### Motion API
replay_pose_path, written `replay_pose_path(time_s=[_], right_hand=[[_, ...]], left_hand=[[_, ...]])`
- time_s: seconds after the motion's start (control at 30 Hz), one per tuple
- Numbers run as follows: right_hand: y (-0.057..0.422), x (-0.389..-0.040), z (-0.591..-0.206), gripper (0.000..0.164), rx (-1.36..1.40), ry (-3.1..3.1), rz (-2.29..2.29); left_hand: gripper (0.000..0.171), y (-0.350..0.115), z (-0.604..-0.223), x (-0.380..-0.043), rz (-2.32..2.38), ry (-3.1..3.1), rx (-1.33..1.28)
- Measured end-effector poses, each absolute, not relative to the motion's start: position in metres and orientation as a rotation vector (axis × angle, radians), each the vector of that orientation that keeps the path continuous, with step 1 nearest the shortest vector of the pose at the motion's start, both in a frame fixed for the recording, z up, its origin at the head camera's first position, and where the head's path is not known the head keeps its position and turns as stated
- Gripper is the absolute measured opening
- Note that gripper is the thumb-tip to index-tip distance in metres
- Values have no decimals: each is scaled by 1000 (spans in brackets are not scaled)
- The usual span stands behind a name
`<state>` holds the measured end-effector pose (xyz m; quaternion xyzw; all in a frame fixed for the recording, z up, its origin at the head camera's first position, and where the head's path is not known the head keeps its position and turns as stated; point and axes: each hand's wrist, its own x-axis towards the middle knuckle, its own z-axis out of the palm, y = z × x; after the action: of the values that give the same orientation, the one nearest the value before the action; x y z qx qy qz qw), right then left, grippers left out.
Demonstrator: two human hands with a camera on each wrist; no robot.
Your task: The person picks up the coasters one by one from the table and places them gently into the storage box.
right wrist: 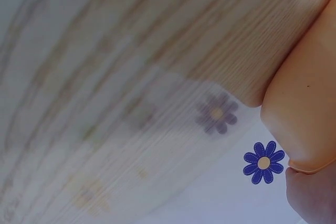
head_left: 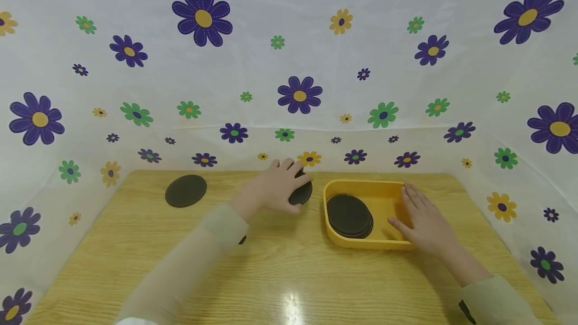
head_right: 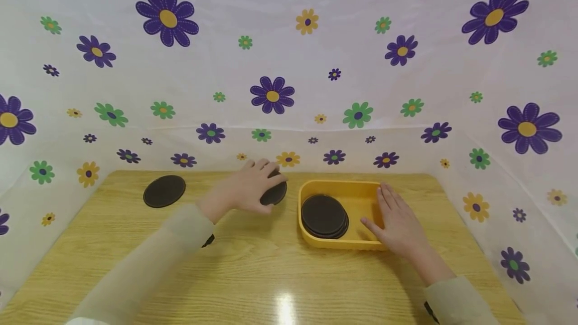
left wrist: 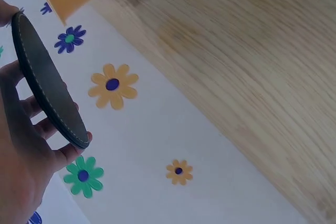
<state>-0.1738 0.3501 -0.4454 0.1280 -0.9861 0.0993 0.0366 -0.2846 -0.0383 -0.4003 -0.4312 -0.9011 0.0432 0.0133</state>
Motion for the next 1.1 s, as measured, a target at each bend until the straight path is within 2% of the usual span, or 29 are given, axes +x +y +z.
replay_pose_path(time_s=[0.63, 1.1], right_hand=[[349, -174, -446, 95, 375, -3035, 293], [348, -174, -446, 96, 370, -3032, 272]], left_hand=[[76, 52, -407, -261, 325, -2621, -1530], [76, 92, -421, -254, 263, -2686, -1568]])
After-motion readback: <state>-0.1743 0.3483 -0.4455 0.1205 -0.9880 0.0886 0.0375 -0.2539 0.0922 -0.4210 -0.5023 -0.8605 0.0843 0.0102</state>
